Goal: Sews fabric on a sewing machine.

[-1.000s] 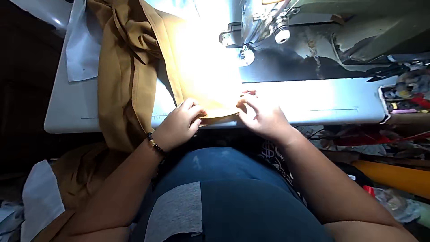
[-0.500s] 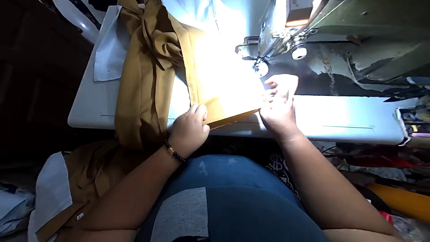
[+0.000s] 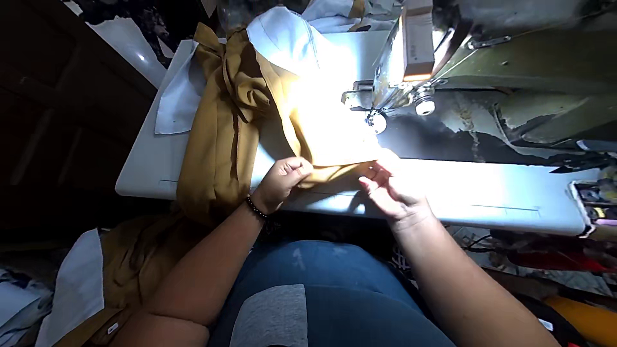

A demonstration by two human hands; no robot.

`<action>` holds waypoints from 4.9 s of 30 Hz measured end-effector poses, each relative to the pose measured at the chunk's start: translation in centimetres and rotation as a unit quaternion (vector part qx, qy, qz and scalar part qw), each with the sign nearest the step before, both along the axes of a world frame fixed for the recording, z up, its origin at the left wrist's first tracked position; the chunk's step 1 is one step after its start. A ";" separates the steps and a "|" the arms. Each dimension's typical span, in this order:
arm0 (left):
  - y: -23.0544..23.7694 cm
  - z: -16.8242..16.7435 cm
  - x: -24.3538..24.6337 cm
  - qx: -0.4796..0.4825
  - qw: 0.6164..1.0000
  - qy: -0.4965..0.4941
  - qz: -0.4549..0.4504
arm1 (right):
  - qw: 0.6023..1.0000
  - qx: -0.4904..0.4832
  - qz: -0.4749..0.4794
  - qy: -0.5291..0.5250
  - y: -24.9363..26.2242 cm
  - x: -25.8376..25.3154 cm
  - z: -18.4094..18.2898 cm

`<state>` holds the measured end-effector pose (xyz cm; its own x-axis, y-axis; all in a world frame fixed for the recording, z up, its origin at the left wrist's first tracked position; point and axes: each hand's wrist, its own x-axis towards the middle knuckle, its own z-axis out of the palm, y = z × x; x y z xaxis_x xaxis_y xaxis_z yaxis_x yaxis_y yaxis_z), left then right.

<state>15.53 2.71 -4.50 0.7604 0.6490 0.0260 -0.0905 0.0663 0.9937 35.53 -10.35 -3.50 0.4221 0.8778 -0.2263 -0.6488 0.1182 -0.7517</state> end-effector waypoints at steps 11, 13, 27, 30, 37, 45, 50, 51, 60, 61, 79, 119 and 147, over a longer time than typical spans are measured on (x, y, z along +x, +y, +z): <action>1.6 7.1 0.7 0.470 0.859 0.196 -0.060 | 0.865 0.019 0.287 -0.412 1.5 0.2 1.8; 1.8 8.7 1.9 0.381 0.861 0.271 -0.199 | 0.844 0.051 0.295 -0.445 2.2 0.0 3.5; 3.8 7.4 2.0 0.556 0.711 0.381 -0.198 | 0.522 0.014 0.222 -0.823 2.5 4.5 2.1; 1.5 3.7 2.8 0.644 0.618 0.427 -0.146 | 0.415 -0.008 0.152 -0.897 2.9 4.8 0.1; -3.4 1.6 1.7 0.734 0.581 0.338 -0.095 | 0.496 0.056 0.122 -0.858 -0.7 2.7 -2.0; -1.4 1.1 3.9 0.612 0.718 0.319 -0.092 | 0.490 0.066 0.153 -0.856 -1.1 2.1 -1.5; -2.2 1.5 3.6 0.592 0.714 0.355 -0.116 | 0.475 0.126 0.190 -0.850 -0.4 2.5 -1.5; -2.4 1.5 3.3 0.598 0.711 0.354 -0.112 | 0.474 0.135 0.186 -0.850 -0.4 2.7 -1.8; -3.2 0.0 1.3 0.620 0.740 0.262 -0.022 | 0.511 0.141 0.155 -0.834 -0.4 3.2 -2.9; -3.2 -0.1 1.3 0.619 0.744 0.251 -0.010 | 0.513 0.136 0.157 -0.833 -0.3 3.3 -2.9; -2.5 -0.7 1.8 0.599 0.772 0.215 0.001 | 0.620 -0.029 0.100 -0.778 1.6 1.3 -2.7; -1.1 3.2 5.3 0.418 0.788 0.443 -0.089 | 0.641 -0.088 0.044 -0.762 1.4 3.1 -2.7; 0.7 -0.8 5.5 0.749 0.631 0.177 -0.100 | 0.533 -0.034 0.075 -0.842 4.4 7.4 -2.6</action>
<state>21.08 3.42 -5.30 0.9532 -0.0107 0.3021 0.0169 -0.9959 -0.0886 42.93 -5.96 -6.07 0.0036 0.9444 0.3287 0.9544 0.0949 -0.2831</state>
